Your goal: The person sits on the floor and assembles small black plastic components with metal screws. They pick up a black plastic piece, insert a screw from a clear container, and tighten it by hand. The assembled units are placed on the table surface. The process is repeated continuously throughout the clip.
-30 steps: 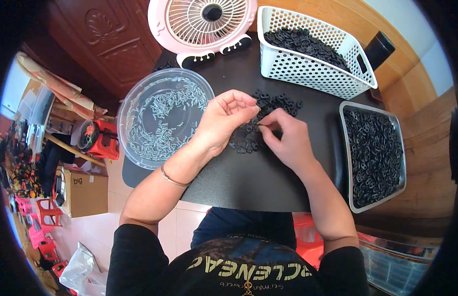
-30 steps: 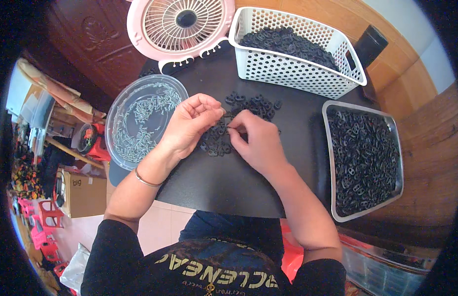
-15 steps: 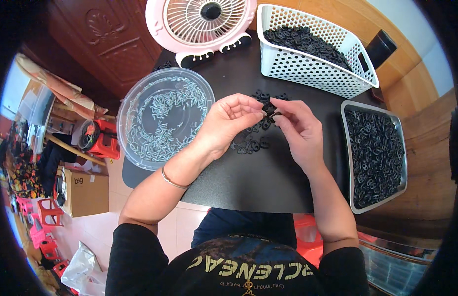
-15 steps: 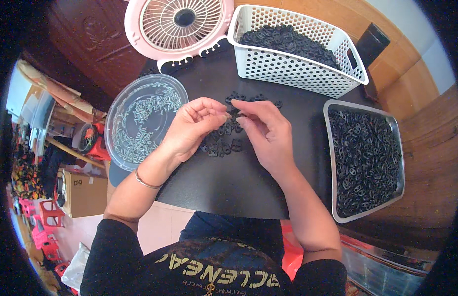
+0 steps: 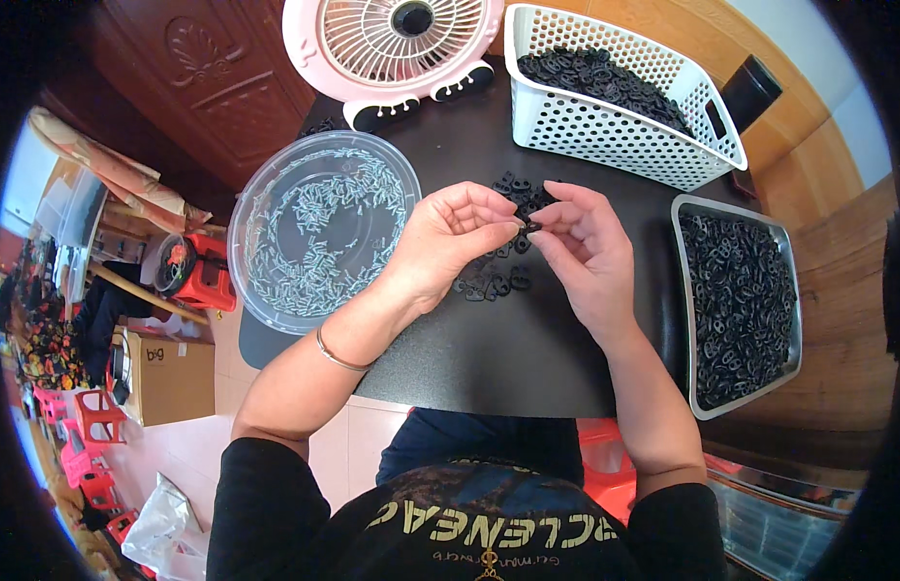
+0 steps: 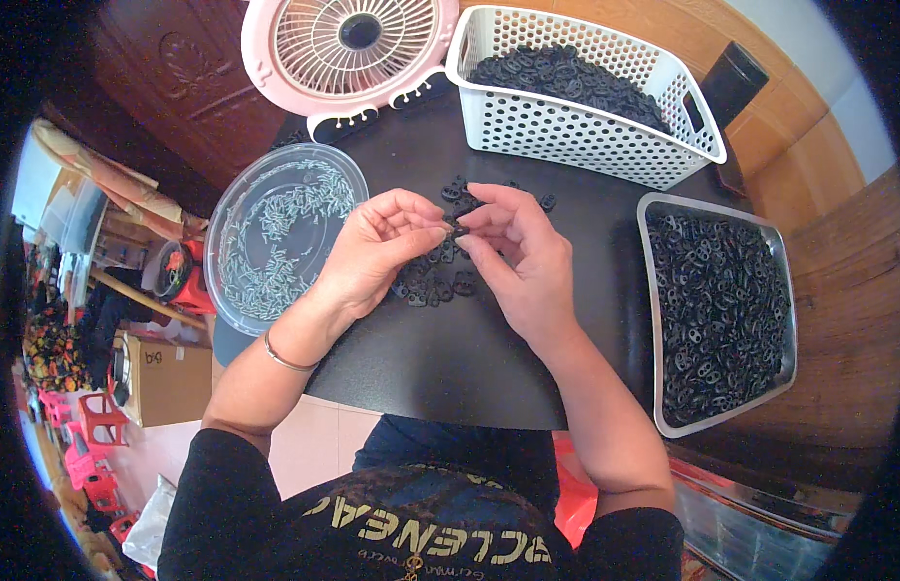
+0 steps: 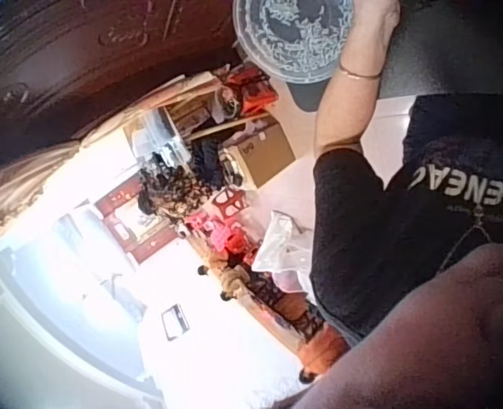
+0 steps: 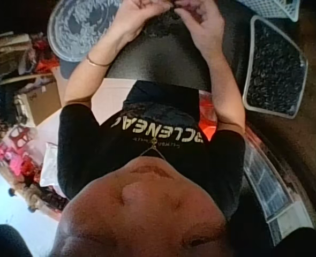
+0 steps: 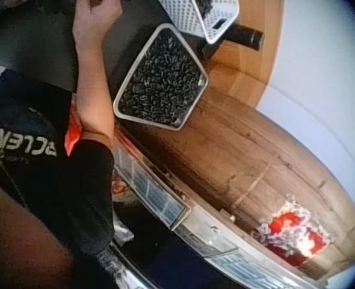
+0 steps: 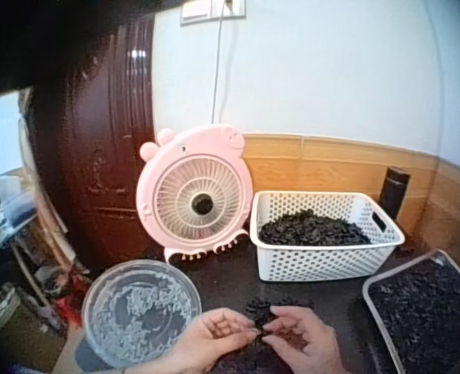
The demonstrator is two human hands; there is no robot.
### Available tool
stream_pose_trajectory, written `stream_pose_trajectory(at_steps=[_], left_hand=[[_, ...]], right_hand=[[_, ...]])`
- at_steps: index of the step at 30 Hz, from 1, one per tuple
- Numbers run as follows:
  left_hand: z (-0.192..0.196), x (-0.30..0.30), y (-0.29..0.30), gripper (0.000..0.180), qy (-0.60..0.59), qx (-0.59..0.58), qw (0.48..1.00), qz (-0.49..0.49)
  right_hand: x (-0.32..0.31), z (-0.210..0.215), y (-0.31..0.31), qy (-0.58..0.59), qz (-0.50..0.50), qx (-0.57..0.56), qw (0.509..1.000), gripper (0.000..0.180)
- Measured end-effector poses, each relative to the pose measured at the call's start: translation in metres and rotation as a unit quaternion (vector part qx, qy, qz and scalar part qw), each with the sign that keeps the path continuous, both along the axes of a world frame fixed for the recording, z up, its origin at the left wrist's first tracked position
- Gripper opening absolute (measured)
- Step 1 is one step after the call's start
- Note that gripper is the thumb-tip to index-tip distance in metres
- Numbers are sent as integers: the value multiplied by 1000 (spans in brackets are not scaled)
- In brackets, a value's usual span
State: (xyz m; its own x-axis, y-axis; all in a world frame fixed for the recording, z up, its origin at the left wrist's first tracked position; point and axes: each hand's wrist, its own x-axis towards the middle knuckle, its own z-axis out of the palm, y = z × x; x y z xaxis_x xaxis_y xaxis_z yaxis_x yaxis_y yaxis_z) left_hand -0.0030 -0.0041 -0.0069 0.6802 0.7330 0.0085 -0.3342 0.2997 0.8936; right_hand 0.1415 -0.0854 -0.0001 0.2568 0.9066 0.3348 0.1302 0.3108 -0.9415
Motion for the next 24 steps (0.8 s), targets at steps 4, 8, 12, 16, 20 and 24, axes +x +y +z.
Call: stream_pose_trajectory(at_steps=[4, 8, 12, 16, 20, 24], left_hand=[[0, -2, -1, 15, 12, 13, 1000, 7], [2, -1, -1, 15, 31, 35, 999, 8], [3, -1, -3, 15, 35, 51, 998, 15], [2, -2, -4, 18, 42, 80, 996, 21], [-2, -2, -5, 22, 29, 88, 995, 25], [-3, -1, -4, 22, 27, 87, 996, 17]], right_hand=[[1, -3, 1, 1, 2, 2, 1000, 36], [3, -1, 0, -13, -7, -4, 1000, 35], [2, 0, -1, -22, -13, -9, 1000, 33], [3, -3, -1, -22, -18, -2, 1000, 32], [0, -3, -1, -28, -32, -13, 999, 30], [2, -4, 0, -26, -28, -24, 999, 30]])
